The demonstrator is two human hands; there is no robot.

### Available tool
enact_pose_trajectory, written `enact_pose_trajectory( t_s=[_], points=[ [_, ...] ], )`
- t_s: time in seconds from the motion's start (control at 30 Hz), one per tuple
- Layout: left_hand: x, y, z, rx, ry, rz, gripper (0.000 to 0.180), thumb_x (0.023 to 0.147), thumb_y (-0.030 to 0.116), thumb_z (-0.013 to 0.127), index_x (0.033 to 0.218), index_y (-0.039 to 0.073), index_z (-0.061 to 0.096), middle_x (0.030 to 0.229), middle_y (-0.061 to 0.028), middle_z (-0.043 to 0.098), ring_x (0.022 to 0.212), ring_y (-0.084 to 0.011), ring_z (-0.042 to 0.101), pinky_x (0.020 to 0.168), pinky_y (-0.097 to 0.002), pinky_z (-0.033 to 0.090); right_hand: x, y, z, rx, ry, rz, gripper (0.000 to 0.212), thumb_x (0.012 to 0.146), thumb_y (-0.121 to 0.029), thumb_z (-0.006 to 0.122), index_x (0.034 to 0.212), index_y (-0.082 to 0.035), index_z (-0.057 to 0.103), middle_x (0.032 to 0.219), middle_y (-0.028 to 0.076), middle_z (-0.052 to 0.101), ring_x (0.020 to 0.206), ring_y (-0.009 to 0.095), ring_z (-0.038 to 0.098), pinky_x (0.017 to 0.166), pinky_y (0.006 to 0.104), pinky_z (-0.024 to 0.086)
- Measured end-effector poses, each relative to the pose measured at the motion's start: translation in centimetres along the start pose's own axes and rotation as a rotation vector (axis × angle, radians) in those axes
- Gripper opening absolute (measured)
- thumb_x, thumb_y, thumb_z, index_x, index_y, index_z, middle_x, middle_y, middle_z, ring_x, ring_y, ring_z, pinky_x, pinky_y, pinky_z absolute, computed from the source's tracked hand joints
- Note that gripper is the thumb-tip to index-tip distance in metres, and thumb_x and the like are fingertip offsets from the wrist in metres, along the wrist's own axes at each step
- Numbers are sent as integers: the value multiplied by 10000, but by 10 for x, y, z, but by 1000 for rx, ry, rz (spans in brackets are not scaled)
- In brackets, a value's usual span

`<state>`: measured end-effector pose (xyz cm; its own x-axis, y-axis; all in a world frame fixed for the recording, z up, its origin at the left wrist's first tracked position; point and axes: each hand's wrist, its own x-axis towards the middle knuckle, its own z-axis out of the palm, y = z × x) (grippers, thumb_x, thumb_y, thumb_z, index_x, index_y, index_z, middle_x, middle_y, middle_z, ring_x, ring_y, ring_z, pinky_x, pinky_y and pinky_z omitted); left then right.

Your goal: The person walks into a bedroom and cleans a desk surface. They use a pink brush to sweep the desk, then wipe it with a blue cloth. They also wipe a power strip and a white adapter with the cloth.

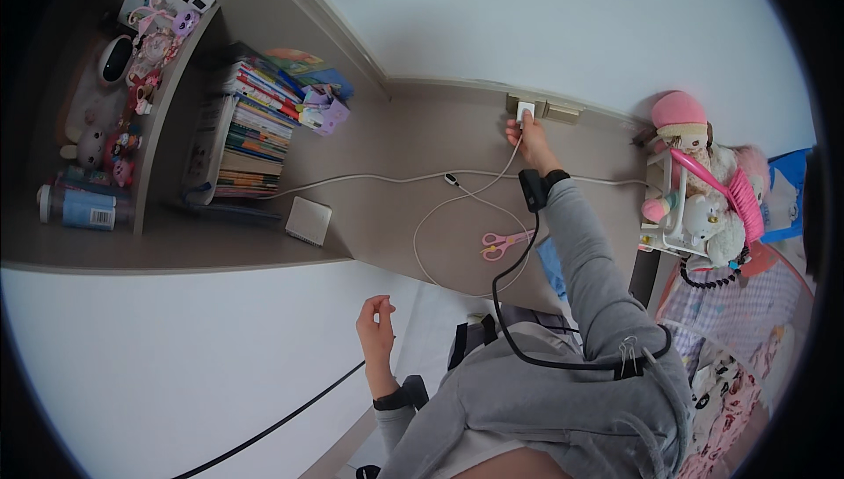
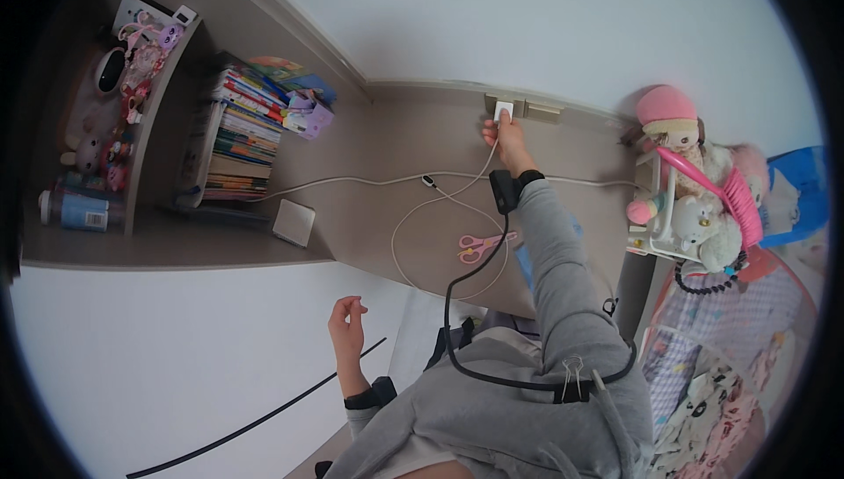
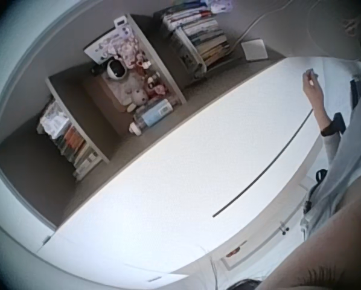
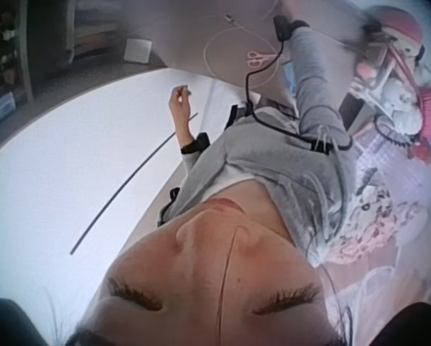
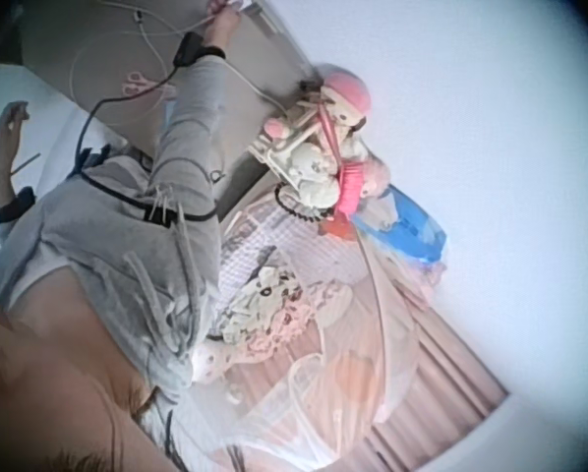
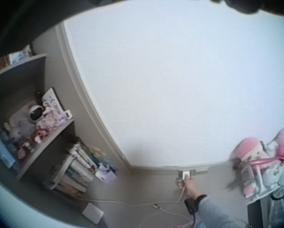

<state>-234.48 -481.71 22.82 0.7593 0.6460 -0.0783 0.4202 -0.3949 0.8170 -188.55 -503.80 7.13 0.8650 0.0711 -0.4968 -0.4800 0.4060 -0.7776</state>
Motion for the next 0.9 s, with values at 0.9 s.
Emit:
enact_pose_trajectory(
  t_s=[0.9],
  points=[
    [-5,104,-82,-528,-632,910,359,992,193,529,1284,-14,531,1239,-151,613,1127,-279,590,1006,-393,420,-510,21,116,-335,-771,-930,452,1050,-228,430,1447,-33,335,1205,112,565,1133,197,566,945,334,467]
  ],
)
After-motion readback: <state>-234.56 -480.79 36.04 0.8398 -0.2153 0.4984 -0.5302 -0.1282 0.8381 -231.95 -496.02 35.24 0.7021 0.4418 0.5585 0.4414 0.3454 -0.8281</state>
